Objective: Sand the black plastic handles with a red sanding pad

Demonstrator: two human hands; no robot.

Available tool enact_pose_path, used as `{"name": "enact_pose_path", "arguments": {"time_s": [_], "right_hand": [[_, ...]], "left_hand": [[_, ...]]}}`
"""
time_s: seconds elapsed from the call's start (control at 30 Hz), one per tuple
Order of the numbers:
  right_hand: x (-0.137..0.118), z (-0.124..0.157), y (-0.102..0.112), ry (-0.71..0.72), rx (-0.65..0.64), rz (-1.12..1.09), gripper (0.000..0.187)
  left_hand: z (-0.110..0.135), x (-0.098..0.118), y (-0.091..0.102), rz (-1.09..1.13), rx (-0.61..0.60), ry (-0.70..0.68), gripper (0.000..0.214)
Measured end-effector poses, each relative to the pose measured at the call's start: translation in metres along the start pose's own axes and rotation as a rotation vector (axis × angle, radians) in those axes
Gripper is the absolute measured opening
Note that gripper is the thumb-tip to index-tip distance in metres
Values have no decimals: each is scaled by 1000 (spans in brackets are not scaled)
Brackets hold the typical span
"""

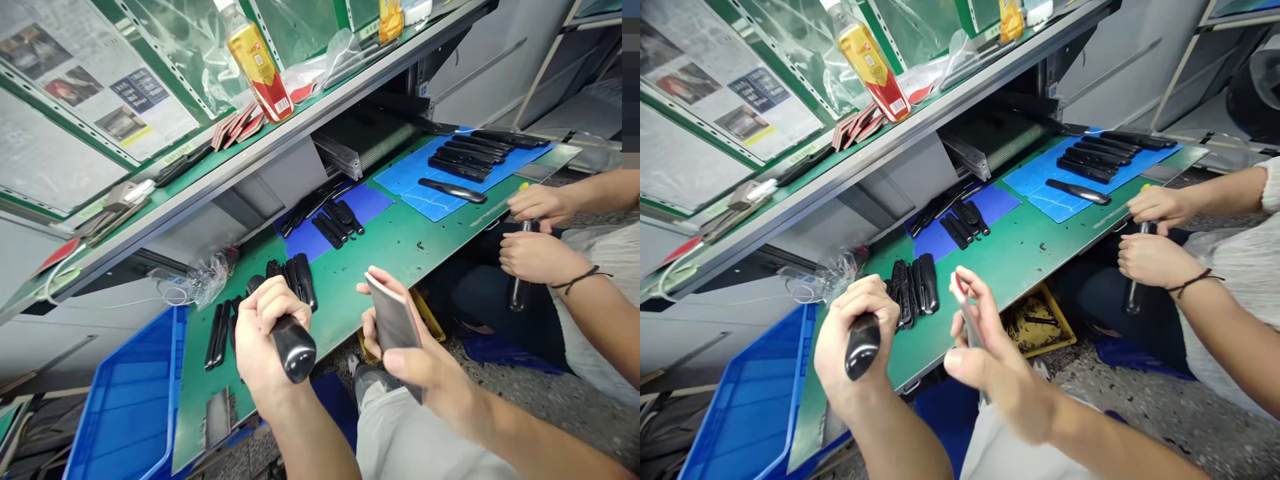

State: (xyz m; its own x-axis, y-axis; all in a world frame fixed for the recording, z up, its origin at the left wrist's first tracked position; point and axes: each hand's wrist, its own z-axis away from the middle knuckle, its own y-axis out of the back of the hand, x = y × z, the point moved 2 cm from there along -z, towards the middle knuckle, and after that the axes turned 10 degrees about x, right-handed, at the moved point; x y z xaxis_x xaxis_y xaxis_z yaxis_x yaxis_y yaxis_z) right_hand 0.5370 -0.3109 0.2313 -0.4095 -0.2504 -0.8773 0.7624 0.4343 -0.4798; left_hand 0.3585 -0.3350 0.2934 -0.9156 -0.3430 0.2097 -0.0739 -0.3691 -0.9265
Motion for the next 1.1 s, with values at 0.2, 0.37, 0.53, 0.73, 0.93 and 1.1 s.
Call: {"name": "enact_pose_path", "arguments": {"time_s": [0.2, 0.37, 0.53, 0.73, 0.93, 1.1], "right_hand": [[-2, 5, -19, 1349, -63, 841, 42], [31, 5, 7, 1461, -284, 912, 35], [9, -2, 25, 1100, -147, 565, 53], [-15, -13, 12, 1022, -295, 513, 48], [-10, 7, -7, 1364, -398, 622, 32], [-7, 13, -16, 1394, -414, 694, 37]], "left_hand": [[2, -5, -3, 21, 42, 53, 34], [2, -4, -6, 116, -62, 97, 22], [5, -10, 4, 13, -138, 146, 33], [6, -27, 7, -93, 32, 121, 27], [6, -36, 4, -212, 126, 52, 27], [-4, -32, 11, -129, 138, 45, 23]]}}
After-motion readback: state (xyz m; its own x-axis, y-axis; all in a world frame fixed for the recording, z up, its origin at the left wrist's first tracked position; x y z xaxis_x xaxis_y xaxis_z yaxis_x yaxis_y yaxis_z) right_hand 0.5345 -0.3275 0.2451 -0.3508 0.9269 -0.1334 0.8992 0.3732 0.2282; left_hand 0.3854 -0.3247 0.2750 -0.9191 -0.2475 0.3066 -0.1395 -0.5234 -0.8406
